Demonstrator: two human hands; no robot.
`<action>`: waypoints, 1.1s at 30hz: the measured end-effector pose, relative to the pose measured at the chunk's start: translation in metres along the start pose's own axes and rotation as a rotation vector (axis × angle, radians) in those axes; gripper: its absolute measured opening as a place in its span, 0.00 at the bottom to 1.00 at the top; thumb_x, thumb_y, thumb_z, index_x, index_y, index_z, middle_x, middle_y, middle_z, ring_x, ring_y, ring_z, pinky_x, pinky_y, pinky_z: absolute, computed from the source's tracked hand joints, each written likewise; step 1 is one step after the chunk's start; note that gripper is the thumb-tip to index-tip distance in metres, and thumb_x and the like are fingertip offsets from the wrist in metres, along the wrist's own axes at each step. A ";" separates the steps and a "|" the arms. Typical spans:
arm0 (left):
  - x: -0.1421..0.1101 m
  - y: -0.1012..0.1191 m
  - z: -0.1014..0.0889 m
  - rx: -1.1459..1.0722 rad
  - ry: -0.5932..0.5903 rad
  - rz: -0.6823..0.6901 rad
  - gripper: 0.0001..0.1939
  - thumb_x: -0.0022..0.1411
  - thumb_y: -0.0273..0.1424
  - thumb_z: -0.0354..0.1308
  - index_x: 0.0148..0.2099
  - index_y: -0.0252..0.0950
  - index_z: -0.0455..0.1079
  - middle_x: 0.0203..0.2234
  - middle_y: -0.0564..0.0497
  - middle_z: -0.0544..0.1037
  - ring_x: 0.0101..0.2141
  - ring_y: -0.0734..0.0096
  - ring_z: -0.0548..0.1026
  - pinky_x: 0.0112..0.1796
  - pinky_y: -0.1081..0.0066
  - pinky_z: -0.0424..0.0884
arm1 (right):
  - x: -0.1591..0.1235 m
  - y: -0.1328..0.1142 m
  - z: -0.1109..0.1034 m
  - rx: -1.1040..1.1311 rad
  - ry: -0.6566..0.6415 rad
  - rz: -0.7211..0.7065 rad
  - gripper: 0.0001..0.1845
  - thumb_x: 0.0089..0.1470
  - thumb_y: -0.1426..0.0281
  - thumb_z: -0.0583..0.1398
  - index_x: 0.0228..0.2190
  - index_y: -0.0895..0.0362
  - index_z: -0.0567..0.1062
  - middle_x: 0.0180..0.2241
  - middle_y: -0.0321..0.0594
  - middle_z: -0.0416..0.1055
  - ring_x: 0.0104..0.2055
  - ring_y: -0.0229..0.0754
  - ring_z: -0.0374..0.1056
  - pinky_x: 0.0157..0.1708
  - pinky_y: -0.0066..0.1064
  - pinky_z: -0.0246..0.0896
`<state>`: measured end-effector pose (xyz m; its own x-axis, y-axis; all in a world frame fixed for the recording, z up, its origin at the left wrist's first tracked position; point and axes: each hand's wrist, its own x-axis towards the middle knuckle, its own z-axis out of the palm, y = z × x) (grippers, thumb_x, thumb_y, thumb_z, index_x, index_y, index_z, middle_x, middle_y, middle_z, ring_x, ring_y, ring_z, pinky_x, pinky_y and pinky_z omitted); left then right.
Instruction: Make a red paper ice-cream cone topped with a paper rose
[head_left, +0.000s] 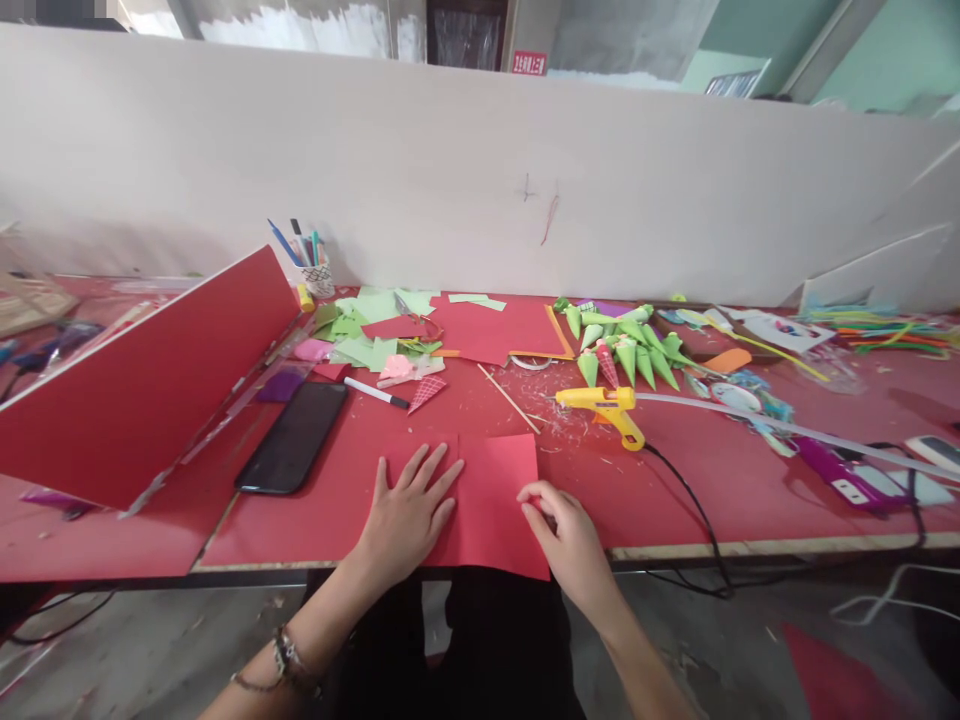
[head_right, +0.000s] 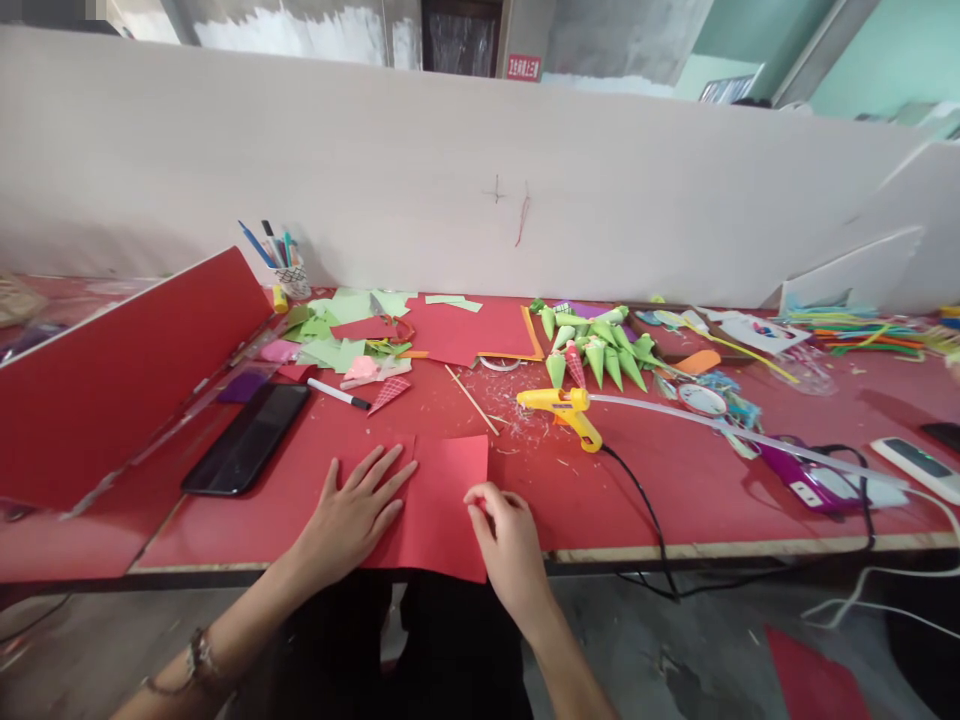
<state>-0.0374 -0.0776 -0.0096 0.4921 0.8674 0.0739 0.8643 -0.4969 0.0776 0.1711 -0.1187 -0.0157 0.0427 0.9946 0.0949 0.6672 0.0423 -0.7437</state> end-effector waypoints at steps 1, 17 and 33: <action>0.000 0.000 0.000 0.000 0.000 -0.002 0.23 0.63 0.33 0.39 0.60 0.48 0.47 0.59 0.51 0.51 0.57 0.58 0.50 0.50 0.39 0.45 | -0.001 0.000 -0.001 -0.014 -0.006 -0.004 0.10 0.52 0.69 0.49 0.30 0.54 0.69 0.30 0.40 0.70 0.34 0.42 0.66 0.33 0.29 0.60; 0.004 -0.020 0.002 0.046 0.022 -0.031 0.23 0.63 0.34 0.39 0.60 0.48 0.48 0.59 0.51 0.51 0.57 0.59 0.51 0.50 0.40 0.46 | -0.009 0.015 -0.025 0.062 0.050 0.055 0.12 0.54 0.66 0.48 0.30 0.56 0.69 0.31 0.40 0.71 0.33 0.41 0.67 0.34 0.28 0.60; 0.039 -0.022 -0.019 -0.136 -0.088 0.350 0.32 0.60 0.47 0.40 0.63 0.43 0.37 0.60 0.52 0.48 0.59 0.64 0.44 0.56 0.58 0.41 | 0.027 0.010 -0.049 -0.070 -0.405 -0.283 0.30 0.47 0.82 0.46 0.50 0.48 0.61 0.47 0.39 0.60 0.51 0.38 0.57 0.52 0.34 0.51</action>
<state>-0.0393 -0.0329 0.0102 0.7670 0.6407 0.0339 0.6238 -0.7570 0.1945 0.2151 -0.0962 0.0122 -0.4307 0.9024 0.0115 0.6597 0.3234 -0.6784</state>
